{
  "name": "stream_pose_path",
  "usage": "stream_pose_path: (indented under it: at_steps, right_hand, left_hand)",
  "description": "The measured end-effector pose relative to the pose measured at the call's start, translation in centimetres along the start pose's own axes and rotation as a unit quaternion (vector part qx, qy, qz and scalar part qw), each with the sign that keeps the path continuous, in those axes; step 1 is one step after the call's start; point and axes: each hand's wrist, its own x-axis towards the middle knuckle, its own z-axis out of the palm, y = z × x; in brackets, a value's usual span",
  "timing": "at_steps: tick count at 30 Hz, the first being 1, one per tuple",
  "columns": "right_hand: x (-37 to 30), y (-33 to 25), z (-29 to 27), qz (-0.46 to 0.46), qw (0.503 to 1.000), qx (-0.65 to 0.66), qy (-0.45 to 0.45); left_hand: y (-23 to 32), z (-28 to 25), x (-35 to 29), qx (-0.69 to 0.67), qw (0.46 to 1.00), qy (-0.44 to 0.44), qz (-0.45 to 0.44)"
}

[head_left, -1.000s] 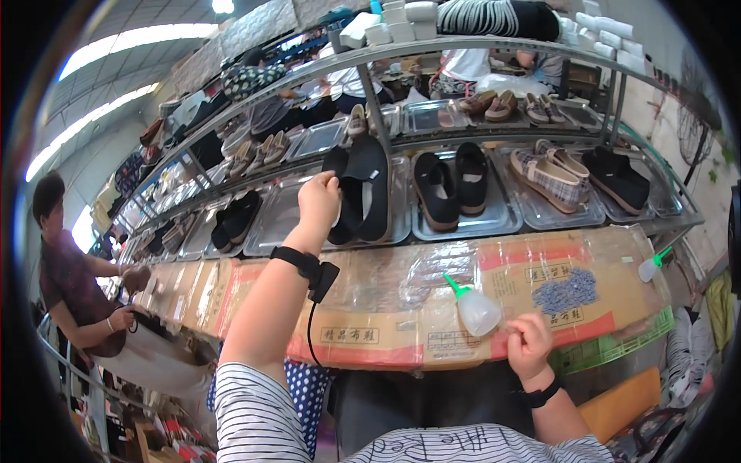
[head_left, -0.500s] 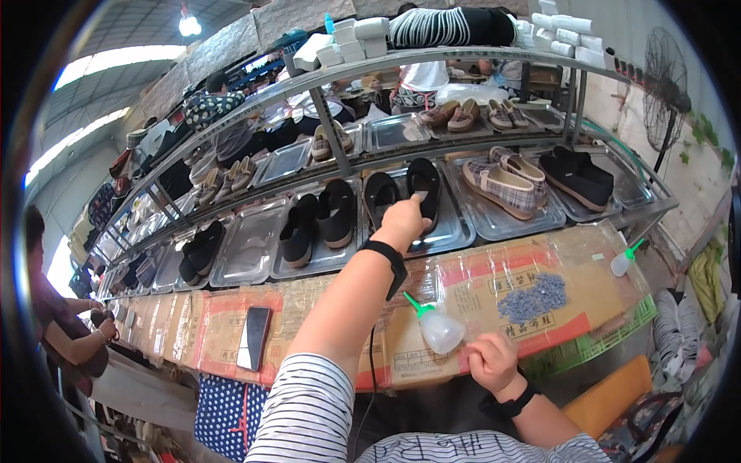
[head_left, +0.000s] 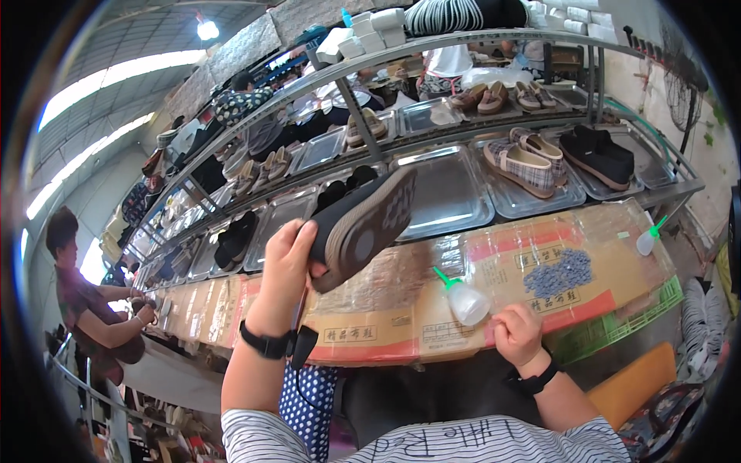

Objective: Apply glue to shoe soles and prepare footwear on a manufacturing assembly line.

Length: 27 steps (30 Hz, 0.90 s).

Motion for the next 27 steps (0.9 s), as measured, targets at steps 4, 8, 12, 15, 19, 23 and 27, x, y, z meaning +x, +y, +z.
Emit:
stream_pose_path:
  at_steps: [4,8,12,15,19,23,27]
  right_hand:
    - [-0.3,0.3,0.0,0.024,1.000,0.015,0.008]
    - [0.7,-0.3,0.2,0.042,0.999,0.024,0.004]
    - [1.4,-0.8,0.6,0.066,0.998,0.014,-0.016]
    - [2.1,-1.7,1.4,0.055,0.998,0.028,-0.031]
    - [2.1,-1.4,2.0,0.057,0.995,0.011,-0.076]
    - [2.1,-1.3,1.9,0.079,0.990,0.014,-0.120]
    - [2.0,-1.0,2.0,0.073,0.983,-0.012,-0.167]
  left_hand:
    - [0.5,-1.2,-7.3,0.185,0.982,0.037,0.021]
    - [-3.7,-1.4,-13.0,0.405,0.902,-0.092,0.122]
    - [-3.3,-1.5,-13.6,0.373,0.914,-0.153,0.050]
    - [-2.6,-2.0,-11.3,0.476,0.867,-0.146,0.000]
    - [-8.0,1.4,-9.0,0.551,0.817,-0.165,0.031]
    - [-11.3,0.9,-7.9,0.507,0.853,-0.122,0.025]
    - [-9.7,-0.6,-10.3,0.363,0.928,-0.069,0.051]
